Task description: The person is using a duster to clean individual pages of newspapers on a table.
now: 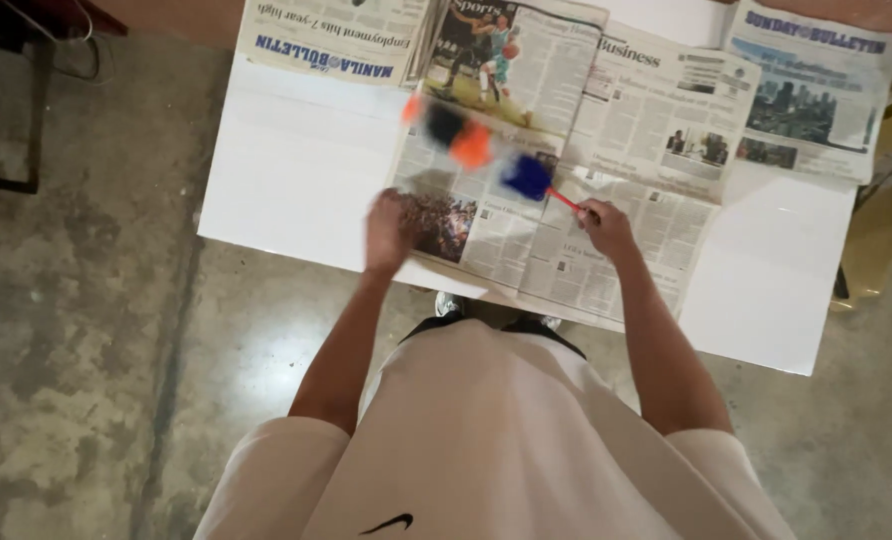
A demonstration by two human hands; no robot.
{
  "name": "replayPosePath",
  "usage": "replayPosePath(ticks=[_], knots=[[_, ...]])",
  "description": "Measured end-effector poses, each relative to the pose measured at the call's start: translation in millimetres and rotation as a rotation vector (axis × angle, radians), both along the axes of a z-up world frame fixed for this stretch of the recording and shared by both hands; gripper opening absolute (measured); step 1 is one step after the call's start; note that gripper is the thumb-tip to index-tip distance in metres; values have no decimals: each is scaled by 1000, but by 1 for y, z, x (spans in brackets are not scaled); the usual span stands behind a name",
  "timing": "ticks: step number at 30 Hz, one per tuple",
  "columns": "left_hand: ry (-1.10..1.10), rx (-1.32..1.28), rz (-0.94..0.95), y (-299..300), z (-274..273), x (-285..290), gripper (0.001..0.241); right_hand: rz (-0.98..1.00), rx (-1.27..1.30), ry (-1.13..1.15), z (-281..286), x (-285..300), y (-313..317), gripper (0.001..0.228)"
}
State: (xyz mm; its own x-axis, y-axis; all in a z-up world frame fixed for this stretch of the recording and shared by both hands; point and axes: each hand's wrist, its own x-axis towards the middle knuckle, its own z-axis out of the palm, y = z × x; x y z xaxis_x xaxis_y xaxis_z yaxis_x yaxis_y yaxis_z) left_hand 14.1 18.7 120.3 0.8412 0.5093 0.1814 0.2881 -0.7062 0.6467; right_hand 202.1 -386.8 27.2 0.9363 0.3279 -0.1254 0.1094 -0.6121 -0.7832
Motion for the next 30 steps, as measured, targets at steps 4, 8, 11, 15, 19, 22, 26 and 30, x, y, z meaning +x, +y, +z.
replayPosePath(ticks=[4,8,11,15,19,22,26,30], knots=[[217,279,-393,-12,-35,9,77,203,-252,59,61,22,23,21],[484,235,-394,-19,-44,7,113,-142,-745,-16,-43,107,-10,30],[532,185,-357,-15,-30,8,114,-301,-586,-181,-28,133,-5,12],[631,216,-353,-14,-52,10,117,-223,72,240,61,103,27,19],[652,192,-317,-16,-56,15,117,209,-495,49,4,136,-11,25],[651,157,-284,-21,-56,18,117,41,-645,-113,-8,149,-14,20],[661,112,-235,-29,-44,17,113,-115,-229,-92,12,144,-2,19],[696,126,-207,-31,-54,23,114,216,-265,-78,45,139,8,17]])
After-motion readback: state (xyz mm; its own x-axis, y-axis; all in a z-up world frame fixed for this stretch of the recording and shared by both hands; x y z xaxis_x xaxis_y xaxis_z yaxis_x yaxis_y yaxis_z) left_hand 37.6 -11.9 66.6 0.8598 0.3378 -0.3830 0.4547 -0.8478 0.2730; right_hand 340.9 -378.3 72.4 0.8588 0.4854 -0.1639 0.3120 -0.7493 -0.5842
